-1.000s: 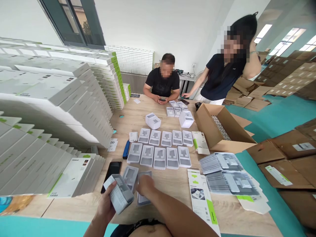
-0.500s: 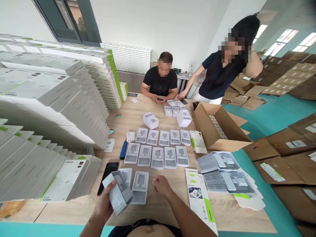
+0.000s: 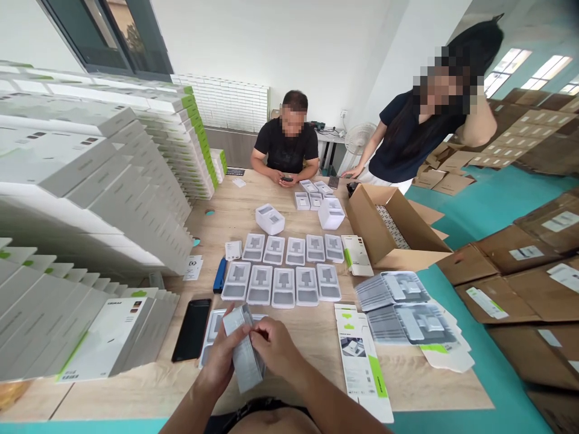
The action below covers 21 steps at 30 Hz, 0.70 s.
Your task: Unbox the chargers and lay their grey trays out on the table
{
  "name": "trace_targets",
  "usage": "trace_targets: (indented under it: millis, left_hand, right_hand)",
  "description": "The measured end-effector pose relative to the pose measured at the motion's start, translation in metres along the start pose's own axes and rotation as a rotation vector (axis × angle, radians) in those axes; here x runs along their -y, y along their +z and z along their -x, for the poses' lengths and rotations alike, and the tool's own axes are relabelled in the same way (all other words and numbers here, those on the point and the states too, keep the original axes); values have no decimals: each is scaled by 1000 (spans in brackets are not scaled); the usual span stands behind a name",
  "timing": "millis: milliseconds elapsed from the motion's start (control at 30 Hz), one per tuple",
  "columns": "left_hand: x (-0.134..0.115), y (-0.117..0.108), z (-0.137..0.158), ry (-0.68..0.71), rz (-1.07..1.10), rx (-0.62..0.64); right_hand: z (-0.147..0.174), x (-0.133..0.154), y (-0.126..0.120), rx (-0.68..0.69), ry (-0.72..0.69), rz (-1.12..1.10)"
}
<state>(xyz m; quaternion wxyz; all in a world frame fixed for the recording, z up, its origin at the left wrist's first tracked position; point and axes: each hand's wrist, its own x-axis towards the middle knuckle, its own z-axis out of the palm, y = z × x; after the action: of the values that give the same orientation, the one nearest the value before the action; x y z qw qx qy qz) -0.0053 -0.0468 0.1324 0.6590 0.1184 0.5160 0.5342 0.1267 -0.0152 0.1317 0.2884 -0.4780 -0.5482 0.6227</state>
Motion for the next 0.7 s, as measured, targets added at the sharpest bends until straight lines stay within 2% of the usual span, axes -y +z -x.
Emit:
trace_targets:
  millis: [133, 233, 400, 533, 600, 700]
  left_hand:
    - [4, 6, 1, -24, -41, -34]
    - [6, 4, -2, -25, -43, -86]
    - [0, -12, -4, -46, -17, -113]
    - [-2, -14, -4, -73, -27, -104]
    - [0, -10, -5, -81, -42, -98]
    - [4, -1, -7, -84, -78, -103]
  right_hand:
    - [6, 5, -8, -41, -15, 78]
    - [10, -6, -25, -83, 34, 45]
    - [23, -59, -69, -157, 278, -80]
    - [31, -101, -85, -170, 424, -114]
    - [31, -109, -87, -199, 435, -90]
    - [30, -99, -85, -288, 364, -41]
